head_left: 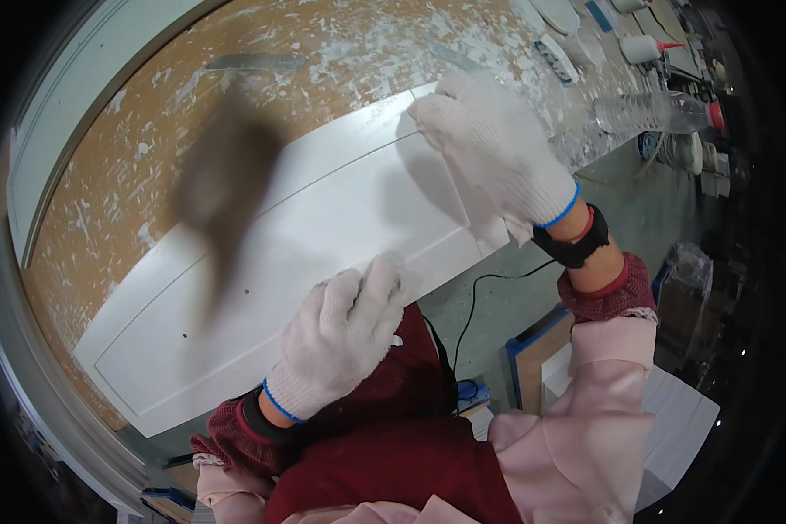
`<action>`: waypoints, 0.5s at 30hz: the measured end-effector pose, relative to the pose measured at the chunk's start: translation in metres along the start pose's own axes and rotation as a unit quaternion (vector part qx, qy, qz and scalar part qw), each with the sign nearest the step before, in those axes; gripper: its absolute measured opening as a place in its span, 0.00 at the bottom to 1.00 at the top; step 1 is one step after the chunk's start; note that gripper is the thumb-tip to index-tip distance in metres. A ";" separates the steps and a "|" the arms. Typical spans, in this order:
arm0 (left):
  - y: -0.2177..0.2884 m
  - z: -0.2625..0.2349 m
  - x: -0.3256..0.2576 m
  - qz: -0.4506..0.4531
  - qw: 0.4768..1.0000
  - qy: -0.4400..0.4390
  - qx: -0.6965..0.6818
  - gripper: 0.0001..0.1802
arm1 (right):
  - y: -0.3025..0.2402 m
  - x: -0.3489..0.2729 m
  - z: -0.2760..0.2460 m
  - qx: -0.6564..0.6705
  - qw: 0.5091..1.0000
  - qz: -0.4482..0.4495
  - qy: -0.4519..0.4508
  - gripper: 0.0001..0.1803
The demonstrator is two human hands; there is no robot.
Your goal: The recorder is inspecting and repairing white furniture panels by using a scraper tool to remove imperfections and wiping the surfaces with a cloth.
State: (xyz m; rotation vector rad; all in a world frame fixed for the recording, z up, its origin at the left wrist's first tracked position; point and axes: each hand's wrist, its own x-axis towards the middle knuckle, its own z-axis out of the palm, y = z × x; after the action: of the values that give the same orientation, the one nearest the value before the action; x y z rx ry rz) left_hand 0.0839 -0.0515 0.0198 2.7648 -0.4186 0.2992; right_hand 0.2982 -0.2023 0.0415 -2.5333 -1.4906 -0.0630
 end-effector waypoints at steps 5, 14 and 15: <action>-0.002 -0.004 -0.002 0.006 1.000 0.004 -0.030 0.21 | 0.005 0.011 0.004 -0.002 1.000 -0.006 0.031 0.04; -0.007 -0.008 -0.003 0.007 0.999 -0.022 -0.039 0.31 | -0.040 -0.034 -0.028 0.184 0.899 0.357 -0.177 0.07; -0.005 -0.004 -0.006 0.006 0.999 -0.021 -0.041 0.31 | -0.043 -0.038 -0.031 0.188 0.897 0.357 -0.179 0.07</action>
State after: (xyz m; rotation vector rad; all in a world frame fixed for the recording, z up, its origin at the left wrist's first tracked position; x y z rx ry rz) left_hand 0.0792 -0.0437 0.0199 2.6931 -0.4491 0.2210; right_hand 0.2441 -0.2210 0.0732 -2.6571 -0.4797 0.7545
